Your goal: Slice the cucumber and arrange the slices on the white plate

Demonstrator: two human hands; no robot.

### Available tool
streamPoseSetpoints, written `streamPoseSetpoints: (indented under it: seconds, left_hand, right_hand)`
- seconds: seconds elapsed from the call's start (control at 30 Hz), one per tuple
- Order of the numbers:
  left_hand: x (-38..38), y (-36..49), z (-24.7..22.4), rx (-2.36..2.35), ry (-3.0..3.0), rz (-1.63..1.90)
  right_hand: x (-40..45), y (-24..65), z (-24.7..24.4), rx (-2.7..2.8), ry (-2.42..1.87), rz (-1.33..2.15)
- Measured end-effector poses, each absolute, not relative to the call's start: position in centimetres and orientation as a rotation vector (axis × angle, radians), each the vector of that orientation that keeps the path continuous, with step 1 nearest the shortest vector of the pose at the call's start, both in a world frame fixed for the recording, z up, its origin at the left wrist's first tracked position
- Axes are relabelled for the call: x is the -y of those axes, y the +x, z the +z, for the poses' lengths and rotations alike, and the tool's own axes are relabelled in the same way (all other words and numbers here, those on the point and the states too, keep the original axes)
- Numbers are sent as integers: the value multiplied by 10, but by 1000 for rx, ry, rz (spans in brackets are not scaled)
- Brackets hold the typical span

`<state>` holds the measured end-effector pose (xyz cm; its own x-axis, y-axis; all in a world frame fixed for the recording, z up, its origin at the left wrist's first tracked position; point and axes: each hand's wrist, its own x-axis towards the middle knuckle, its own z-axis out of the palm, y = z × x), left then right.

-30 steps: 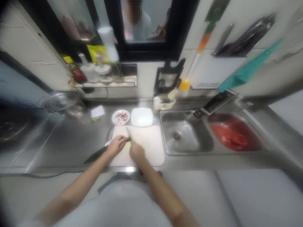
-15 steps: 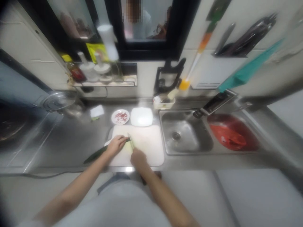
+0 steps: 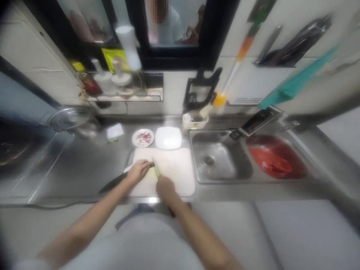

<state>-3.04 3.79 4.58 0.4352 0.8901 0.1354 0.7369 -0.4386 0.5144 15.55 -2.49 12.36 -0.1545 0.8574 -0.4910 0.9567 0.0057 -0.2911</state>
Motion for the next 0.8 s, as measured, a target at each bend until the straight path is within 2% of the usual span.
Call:
streamPoseSetpoints:
  seconds: [0.8]
  left_hand:
    - [-38,-30,44,-1380,2341,569]
  right_hand:
    - [-1,141,99,-2212,1954,-803]
